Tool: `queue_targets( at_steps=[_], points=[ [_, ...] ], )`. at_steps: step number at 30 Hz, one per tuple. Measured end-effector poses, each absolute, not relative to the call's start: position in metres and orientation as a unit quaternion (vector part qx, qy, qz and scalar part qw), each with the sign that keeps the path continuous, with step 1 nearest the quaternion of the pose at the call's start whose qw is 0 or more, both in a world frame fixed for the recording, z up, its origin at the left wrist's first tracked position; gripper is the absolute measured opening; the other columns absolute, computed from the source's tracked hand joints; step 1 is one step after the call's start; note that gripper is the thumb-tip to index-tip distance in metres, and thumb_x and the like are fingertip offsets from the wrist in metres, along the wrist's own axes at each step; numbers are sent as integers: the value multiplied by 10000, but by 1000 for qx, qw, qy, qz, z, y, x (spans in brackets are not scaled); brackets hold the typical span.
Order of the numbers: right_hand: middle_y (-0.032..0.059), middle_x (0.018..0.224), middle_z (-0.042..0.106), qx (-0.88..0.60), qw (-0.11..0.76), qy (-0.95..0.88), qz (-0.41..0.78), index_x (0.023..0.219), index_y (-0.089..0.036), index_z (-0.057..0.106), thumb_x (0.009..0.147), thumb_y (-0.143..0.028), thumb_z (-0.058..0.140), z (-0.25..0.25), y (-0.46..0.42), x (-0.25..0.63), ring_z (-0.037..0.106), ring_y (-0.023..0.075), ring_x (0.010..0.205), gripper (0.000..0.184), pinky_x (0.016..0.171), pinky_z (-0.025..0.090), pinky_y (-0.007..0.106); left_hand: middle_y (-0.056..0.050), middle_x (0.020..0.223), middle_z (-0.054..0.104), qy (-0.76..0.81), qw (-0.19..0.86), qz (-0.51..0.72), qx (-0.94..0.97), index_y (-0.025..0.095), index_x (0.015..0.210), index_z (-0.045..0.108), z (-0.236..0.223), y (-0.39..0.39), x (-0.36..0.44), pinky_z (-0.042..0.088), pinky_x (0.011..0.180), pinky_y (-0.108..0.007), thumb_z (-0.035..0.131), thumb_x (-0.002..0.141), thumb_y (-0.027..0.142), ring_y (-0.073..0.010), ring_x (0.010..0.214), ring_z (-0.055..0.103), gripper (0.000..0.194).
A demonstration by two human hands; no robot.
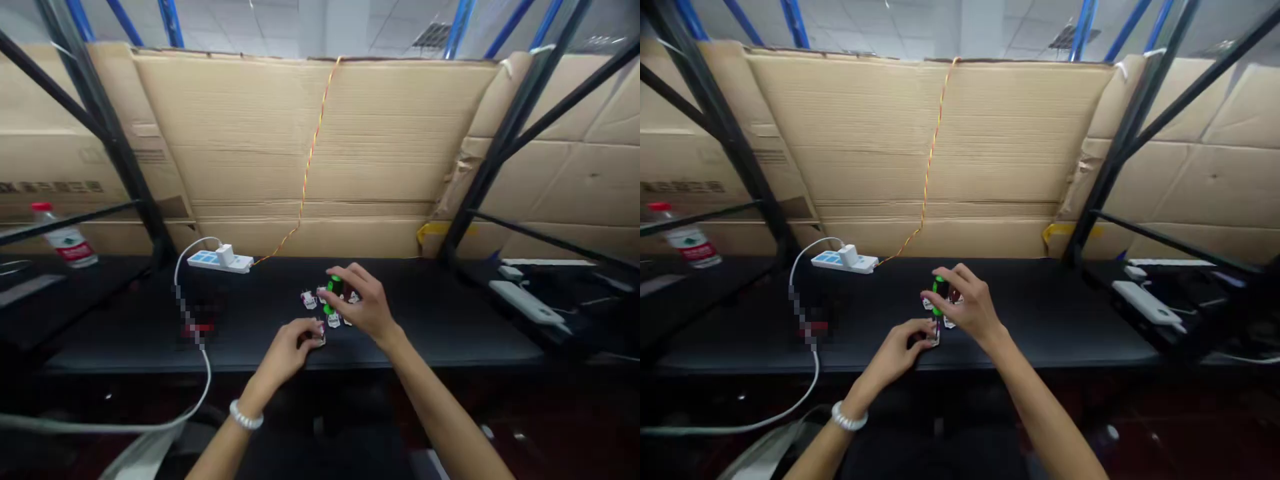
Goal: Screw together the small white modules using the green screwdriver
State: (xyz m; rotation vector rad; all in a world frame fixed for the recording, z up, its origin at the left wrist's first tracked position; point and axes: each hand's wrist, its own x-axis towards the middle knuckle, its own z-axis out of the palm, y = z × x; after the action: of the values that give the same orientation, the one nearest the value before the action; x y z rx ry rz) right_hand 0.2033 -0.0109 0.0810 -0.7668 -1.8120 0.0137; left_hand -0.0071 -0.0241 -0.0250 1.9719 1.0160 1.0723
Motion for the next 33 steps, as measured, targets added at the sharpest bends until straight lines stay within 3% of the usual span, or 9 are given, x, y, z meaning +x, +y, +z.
queue_targets(
  at_steps=[4,6,9,12,15,24,33],
  points=[
    [121,1217,748,-272,513,-805,121,1450,-233,654,1018,-270,656,82,-13,208,739,220,992,434,885,634,370,-84,1178,833,396,338,409,750,224,954,800,-24,-23,-9,598,1079,-431,752,904,169,-290,1207,763,88],
    [118,1254,750,-255,504,-803,190,1451,-242,650,1031,-241,612,83,-12,212,749,230,1069,422,902,641,372,-83,1155,839,391,350,400,751,226,941,803,-22,-21,-10,578,1117,-451,755,897,175,-298,1238,752,83],
    [62,1057,736,-286,517,-788,171,1309,-243,731,986,-280,712,86,-11,211,700,184,843,325,766,619,325,-82,1160,840,375,386,380,752,218,909,796,-18,-17,-12,562,1141,-460,739,880,167,-297,1227,757,82],
    [19,946,675,-303,517,-795,91,1242,-247,760,952,-329,794,88,-9,203,594,146,720,303,759,577,307,-78,1129,840,374,410,368,746,207,888,787,-14,-13,-14,571,1119,-444,738,864,185,-294,1187,765,60],
    [26,984,674,-303,507,-805,55,1246,-248,758,952,-356,807,90,-8,193,608,150,771,317,811,568,298,-72,1087,843,376,414,353,750,204,916,798,-11,-11,-15,599,1063,-429,756,856,228,-289,1102,783,78],
    [23,965,632,-336,516,-788,5,1158,-187,739,916,-424,853,88,-2,181,619,144,750,358,751,534,281,-93,1129,843,381,378,364,761,195,908,788,-12,-10,-18,607,1034,-432,768,846,278,-302,1103,784,105],
    [4,893,628,-330,551,-766,-5,1023,-212,696,953,-379,780,78,-2,186,558,144,706,199,724,497,269,-96,1172,841,388,357,363,768,212,920,812,-15,-9,-19,611,1010,-429,768,840,223,-316,1179,769,92]
  ],
)
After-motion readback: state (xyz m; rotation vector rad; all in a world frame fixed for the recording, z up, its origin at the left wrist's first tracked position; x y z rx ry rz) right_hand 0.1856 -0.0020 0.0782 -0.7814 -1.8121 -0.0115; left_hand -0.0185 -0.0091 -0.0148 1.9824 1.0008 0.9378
